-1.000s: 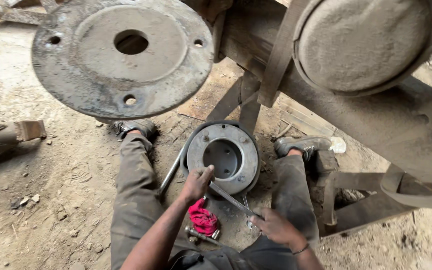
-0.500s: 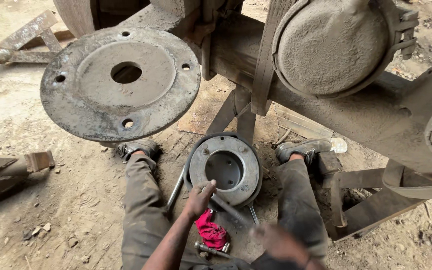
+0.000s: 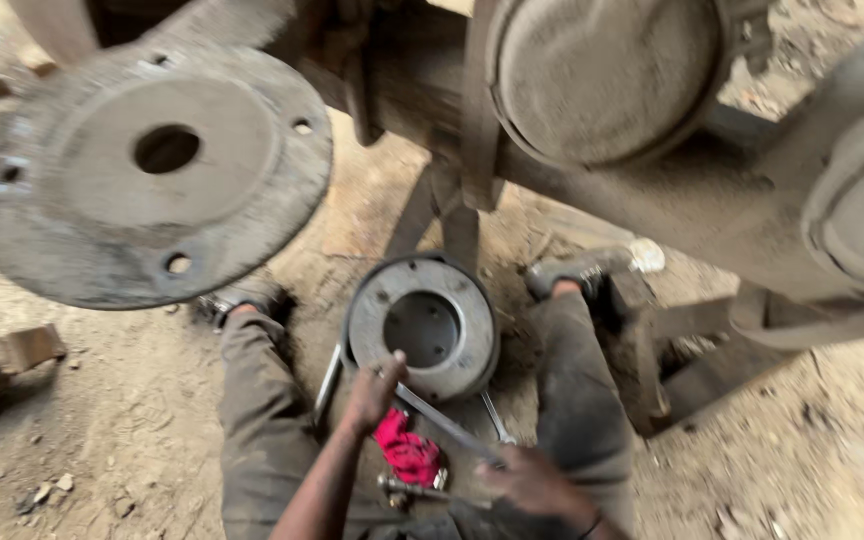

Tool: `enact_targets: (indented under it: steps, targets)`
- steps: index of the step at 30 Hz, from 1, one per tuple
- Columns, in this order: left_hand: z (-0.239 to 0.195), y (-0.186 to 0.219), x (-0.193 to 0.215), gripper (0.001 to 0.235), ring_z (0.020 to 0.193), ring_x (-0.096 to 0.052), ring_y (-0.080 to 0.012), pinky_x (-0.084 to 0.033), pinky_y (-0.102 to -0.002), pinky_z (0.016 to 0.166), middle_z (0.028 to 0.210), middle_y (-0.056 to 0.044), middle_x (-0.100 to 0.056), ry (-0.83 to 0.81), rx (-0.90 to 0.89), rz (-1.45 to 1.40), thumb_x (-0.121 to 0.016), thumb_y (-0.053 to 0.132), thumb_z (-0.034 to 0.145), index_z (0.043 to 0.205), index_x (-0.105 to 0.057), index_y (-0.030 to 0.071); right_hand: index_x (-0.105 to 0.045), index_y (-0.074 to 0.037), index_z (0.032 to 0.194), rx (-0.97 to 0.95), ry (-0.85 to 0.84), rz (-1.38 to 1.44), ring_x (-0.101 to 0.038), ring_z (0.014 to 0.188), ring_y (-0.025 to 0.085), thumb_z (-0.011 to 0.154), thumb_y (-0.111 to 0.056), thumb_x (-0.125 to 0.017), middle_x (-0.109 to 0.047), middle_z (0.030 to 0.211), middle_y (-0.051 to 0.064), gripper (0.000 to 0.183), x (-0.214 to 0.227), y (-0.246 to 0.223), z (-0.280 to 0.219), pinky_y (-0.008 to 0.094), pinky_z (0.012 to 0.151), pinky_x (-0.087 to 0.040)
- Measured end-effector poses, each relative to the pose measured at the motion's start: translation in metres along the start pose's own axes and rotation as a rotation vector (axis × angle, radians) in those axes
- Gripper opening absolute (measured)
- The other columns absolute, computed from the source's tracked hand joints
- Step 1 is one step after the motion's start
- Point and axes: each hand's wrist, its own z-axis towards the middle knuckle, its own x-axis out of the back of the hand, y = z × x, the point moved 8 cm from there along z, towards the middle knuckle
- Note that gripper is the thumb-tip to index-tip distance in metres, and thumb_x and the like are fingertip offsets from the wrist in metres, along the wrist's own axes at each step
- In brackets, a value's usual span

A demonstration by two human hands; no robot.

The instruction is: The person sits on the ground and uses two wrenches to tighten bolts on a circular metal vehicle part. The person adjusts the wrenches and applies force to secure the bolts on the component.

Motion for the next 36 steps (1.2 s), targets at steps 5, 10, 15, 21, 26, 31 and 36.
enact_targets:
  steps: [5, 10, 15, 21, 26, 31, 36]
  targets:
    - [0.001, 0.012, 0.004, 0.046, 0.065, -0.046, -0.0076, -0.038, -0.027, 0.060, 0.068, 0.005, -0.052, -0.036, -0.046, 0.044, -0.060, 0.041, 0.102, 0.074, -0.064, 0.005, -0.065, -0.004, 0.096, 0.153, 0.091, 0.177, -0.064, 0.072, 0.019, 0.100, -0.046, -0.060, -0.062, 0.074, 0.006, 0.043, -0.034, -0.006, -0.004, 0.040, 0.069, -0.053]
    - [0.000, 0.006, 0.003, 0.040, 0.071, -0.048, -0.0063, -0.039, -0.026, 0.065, 0.072, 0.005, -0.055, 0.006, -0.102, -0.062, -0.060, 0.038, 0.101, 0.080, -0.067, 0.005, -0.067, -0.006, 0.090, 0.038, -0.063, -0.248, -0.060, 0.066, 0.019, 0.104, -0.047, -0.054, -0.057, 0.072, 0.003, 0.045, 0.034, -0.019, 0.000, 0.039, 0.063, -0.050]
    - [0.008, -0.012, 0.000, 0.043, 0.071, -0.045, -0.0067, -0.039, -0.026, 0.067, 0.074, 0.005, -0.055, 0.035, -0.109, -0.213, -0.058, 0.037, 0.106, 0.080, -0.065, 0.004, -0.076, -0.005, 0.094, 0.114, -0.095, -0.416, -0.066, 0.068, 0.020, 0.096, -0.047, -0.063, -0.071, 0.076, 0.012, 0.043, 0.124, -0.052, 0.046, 0.039, 0.065, -0.053]
    - [0.004, -0.006, 0.002, 0.044, 0.066, -0.040, -0.0067, -0.034, -0.027, 0.060, 0.071, 0.007, -0.049, 0.076, -0.045, -0.106, -0.055, 0.038, 0.106, 0.077, -0.064, 0.006, -0.073, -0.008, 0.121, 0.503, -0.029, -0.229, -0.066, 0.075, 0.018, 0.097, -0.037, -0.065, -0.070, 0.086, 0.011, 0.038, 0.093, -0.069, 0.081, 0.041, 0.067, -0.053]
    - [0.007, 0.003, 0.002, 0.047, 0.063, -0.041, -0.0064, -0.034, -0.028, 0.058, 0.066, 0.006, -0.049, 0.020, -0.016, 0.008, -0.058, 0.036, 0.105, 0.071, -0.065, 0.004, -0.055, -0.005, 0.074, 0.475, -0.075, 0.189, -0.050, 0.061, 0.018, 0.110, -0.037, -0.054, -0.051, 0.061, 0.006, 0.048, -0.021, -0.048, 0.056, 0.039, 0.058, -0.045]
    - [0.004, 0.019, -0.005, 0.044, 0.067, -0.054, -0.0078, -0.043, -0.026, 0.065, 0.068, 0.003, -0.061, -0.113, -0.096, -0.107, -0.056, 0.036, 0.104, 0.073, -0.066, 0.006, -0.056, -0.007, 0.088, 0.180, 0.066, 0.196, -0.052, 0.060, 0.015, 0.109, -0.045, -0.048, -0.050, 0.070, 0.002, 0.044, -0.039, -0.045, 0.036, 0.040, 0.056, -0.049]
    - [-0.011, 0.025, 0.000, 0.041, 0.071, -0.050, -0.0059, -0.040, -0.025, 0.065, 0.073, 0.005, -0.057, -0.048, -0.148, -0.124, -0.056, 0.036, 0.104, 0.079, -0.066, 0.006, -0.060, -0.012, 0.095, -0.001, -0.009, -0.188, -0.059, 0.058, 0.020, 0.105, -0.050, -0.037, -0.057, 0.067, 0.003, 0.046, 0.013, -0.056, 0.047, 0.041, 0.057, -0.055]
